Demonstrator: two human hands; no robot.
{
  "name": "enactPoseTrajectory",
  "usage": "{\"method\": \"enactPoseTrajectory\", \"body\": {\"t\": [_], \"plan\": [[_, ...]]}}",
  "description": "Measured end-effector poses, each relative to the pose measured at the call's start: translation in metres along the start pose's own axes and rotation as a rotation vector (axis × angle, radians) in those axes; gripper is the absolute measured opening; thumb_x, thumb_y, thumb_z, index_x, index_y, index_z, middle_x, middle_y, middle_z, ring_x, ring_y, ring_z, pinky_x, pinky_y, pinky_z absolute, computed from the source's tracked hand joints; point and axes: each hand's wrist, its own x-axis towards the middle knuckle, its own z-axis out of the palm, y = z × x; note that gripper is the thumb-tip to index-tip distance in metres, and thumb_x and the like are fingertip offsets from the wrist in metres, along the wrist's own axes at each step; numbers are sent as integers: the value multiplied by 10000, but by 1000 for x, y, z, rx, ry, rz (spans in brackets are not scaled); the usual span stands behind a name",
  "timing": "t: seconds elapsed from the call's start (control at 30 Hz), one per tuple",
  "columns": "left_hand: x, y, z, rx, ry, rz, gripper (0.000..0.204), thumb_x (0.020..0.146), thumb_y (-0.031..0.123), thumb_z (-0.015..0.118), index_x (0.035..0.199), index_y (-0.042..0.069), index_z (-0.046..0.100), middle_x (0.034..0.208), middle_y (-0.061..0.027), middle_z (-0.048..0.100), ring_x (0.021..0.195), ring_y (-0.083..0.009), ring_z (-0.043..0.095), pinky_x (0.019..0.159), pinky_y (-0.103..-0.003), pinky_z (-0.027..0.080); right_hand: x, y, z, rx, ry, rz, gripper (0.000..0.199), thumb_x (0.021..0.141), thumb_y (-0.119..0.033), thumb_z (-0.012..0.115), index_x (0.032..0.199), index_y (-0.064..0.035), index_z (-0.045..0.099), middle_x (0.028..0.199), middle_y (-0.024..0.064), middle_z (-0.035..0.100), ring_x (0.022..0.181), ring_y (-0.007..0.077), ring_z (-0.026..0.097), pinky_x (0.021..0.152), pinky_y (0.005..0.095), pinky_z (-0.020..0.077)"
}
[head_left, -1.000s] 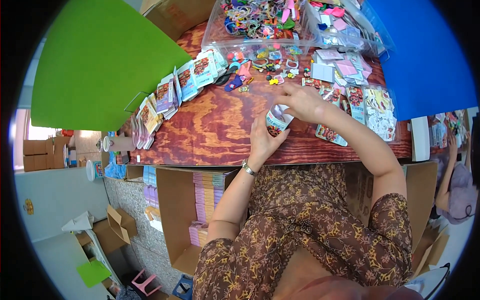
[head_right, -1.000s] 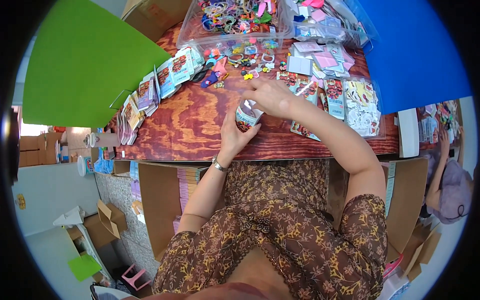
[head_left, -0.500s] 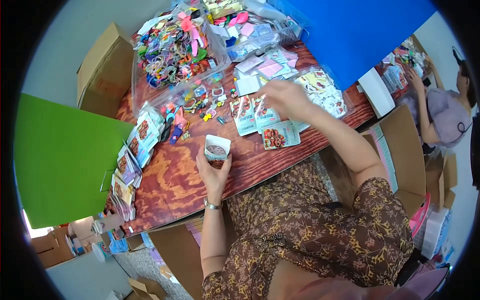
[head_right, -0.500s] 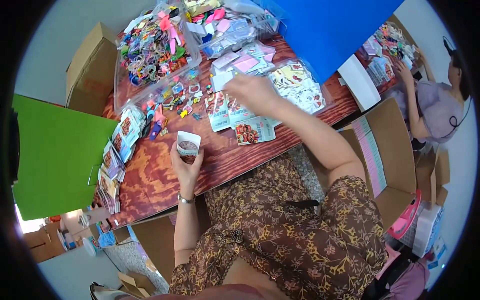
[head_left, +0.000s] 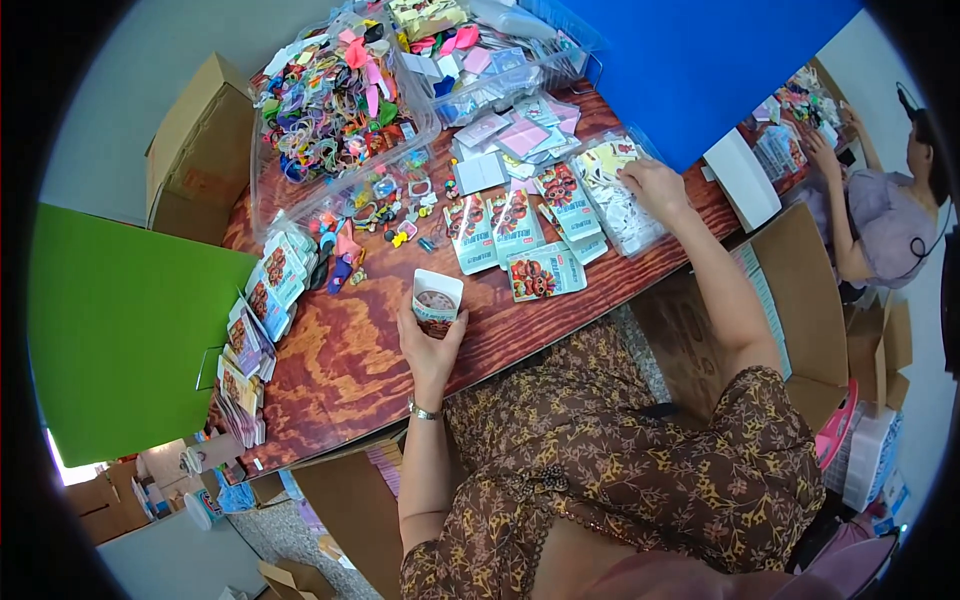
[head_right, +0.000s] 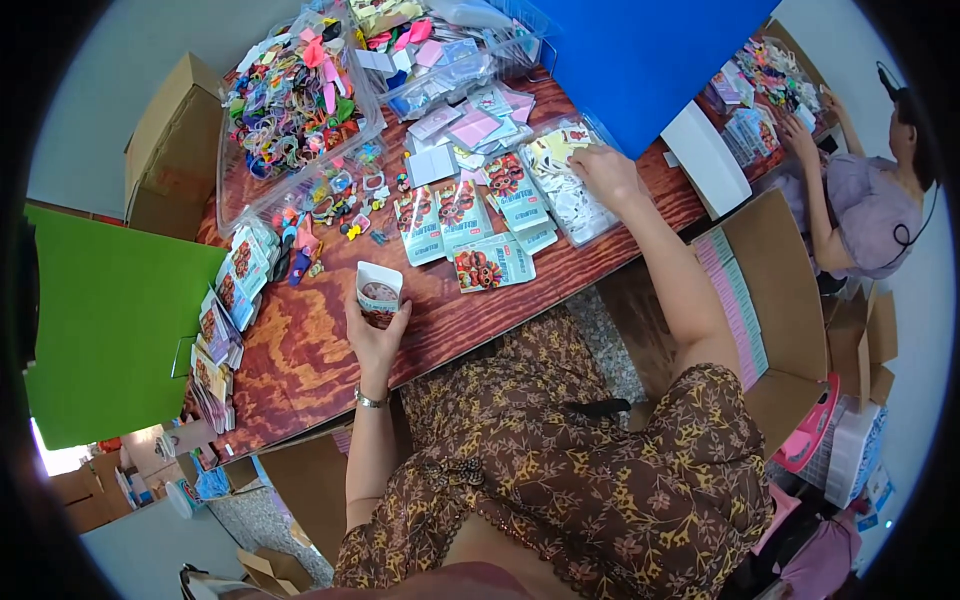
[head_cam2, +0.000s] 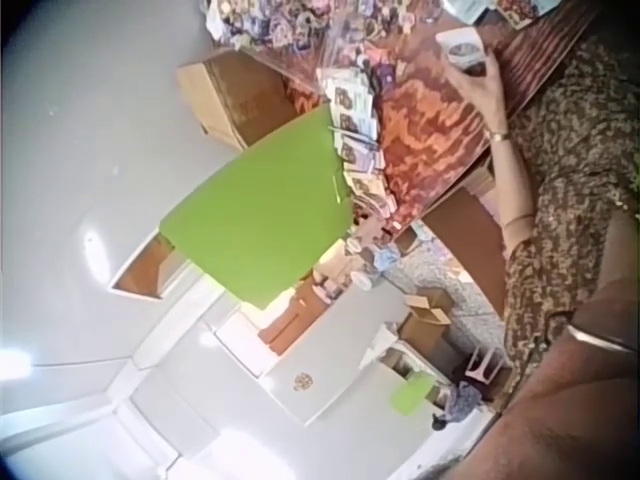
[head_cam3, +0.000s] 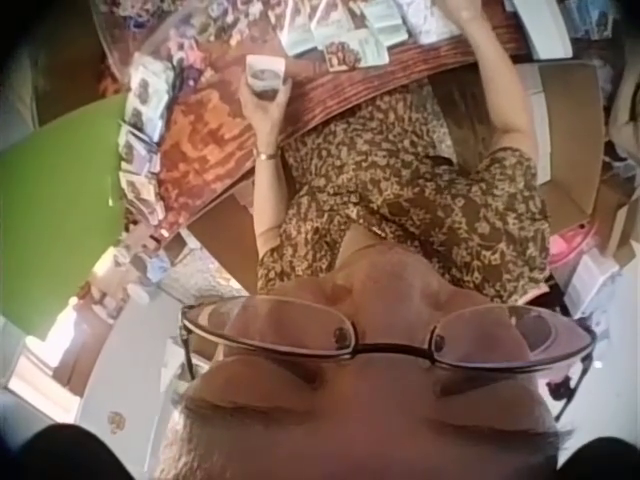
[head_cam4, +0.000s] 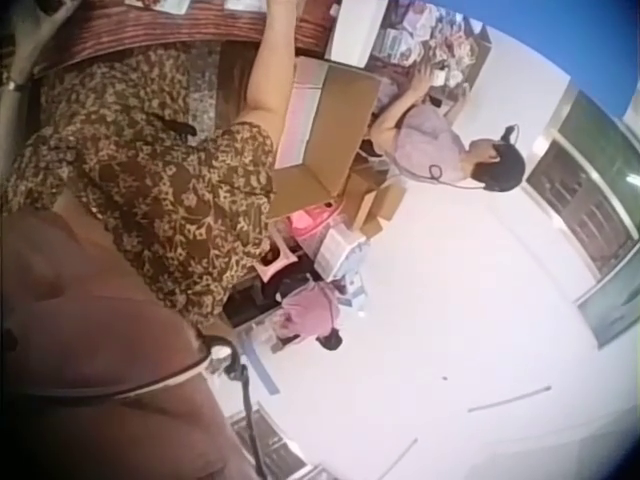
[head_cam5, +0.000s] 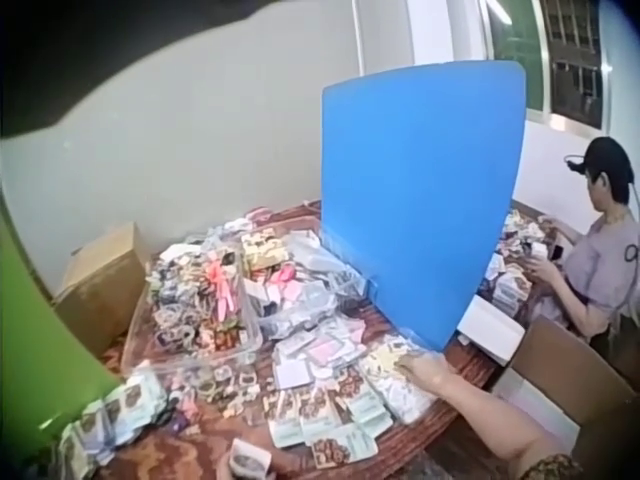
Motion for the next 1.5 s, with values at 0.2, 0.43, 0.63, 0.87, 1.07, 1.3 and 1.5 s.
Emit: {"method": "enactPoseTrajectory", "body": {"t": [0.2, 0.43, 0.63, 0.87, 1.07, 1.3, 1.5], "plan": [[-3, -3, 2, -28, 12, 16, 809, 726, 217, 891, 1383, -7, 477, 1233, -196, 593, 1125, -333, 610, 942, -422, 503, -12, 16, 7, -56, 193, -144, 243, 967, -165, 593, 1203, -113, 621, 1140, 149, 696, 1092, 348, 640, 894, 461, 529], [-3, 3, 4, -31, 18, 34, 817, 725, 227, 892, 1387, -9, 475, 1237, -197, 592, 1123, -334, 612, 936, -423, 506, -23, 3, -4, 206, -225, -202, 446, 839, -123, 744, 1266, -137, 617, 1007, 178, 717, 916, 378, 689, 814, 456, 551], [-5, 8, 1, 20, 30, 38, 818, 727, 251, 888, 1385, -4, 476, 1251, -201, 587, 1128, -350, 605, 934, -434, 506, -32, -6, 12, -102, -108, -359, 282, 841, -190, 765, 1107, -144, 682, 1007, 111, 660, 933, 317, 669, 751, 465, 544], [-7, 7, 1, 48, 60, 69, 829, 714, 254, 894, 1381, -3, 475, 1166, -188, 588, 1083, -358, 590, 900, -440, 498, -15, -16, -23, 326, -40, -145, 199, 894, -267, 681, 860, -72, 694, 769, 169, 671, 739, 372, 649, 685, 478, 523], [-4, 20, 10, 102, 61, 121, 817, 705, 220, 905, 1376, 5, 492, 1233, -180, 605, 1107, -310, 626, 926, -401, 522, 1, 1, -22, 97, 87, -282, 163, 919, -220, 670, 925, -63, 714, 807, 149, 695, 738, 353, 671, 655, 449, 511], [-5, 26, 10, 97, 108, 106, 802, 710, 256, 900, 1359, 8, 498, 1200, -188, 612, 1081, -333, 630, 885, -424, 530, 9, -50, -44, 285, 14, -100, 171, 950, -188, 669, 939, -20, 699, 817, 99, 675, 754, 159, 642, 682, 314, 492], [2, 30, 25, 165, 204, 229, 762, 682, 316, 923, 1271, -4, 560, 1143, -187, 644, 1058, -358, 638, 886, -434, 527, 0, -148, -39, 759, -159, -299, 152, 969, -170, 666, 961, -20, 690, 785, -41, 621, 777, 39, 561, 678, 263, 463]]}}
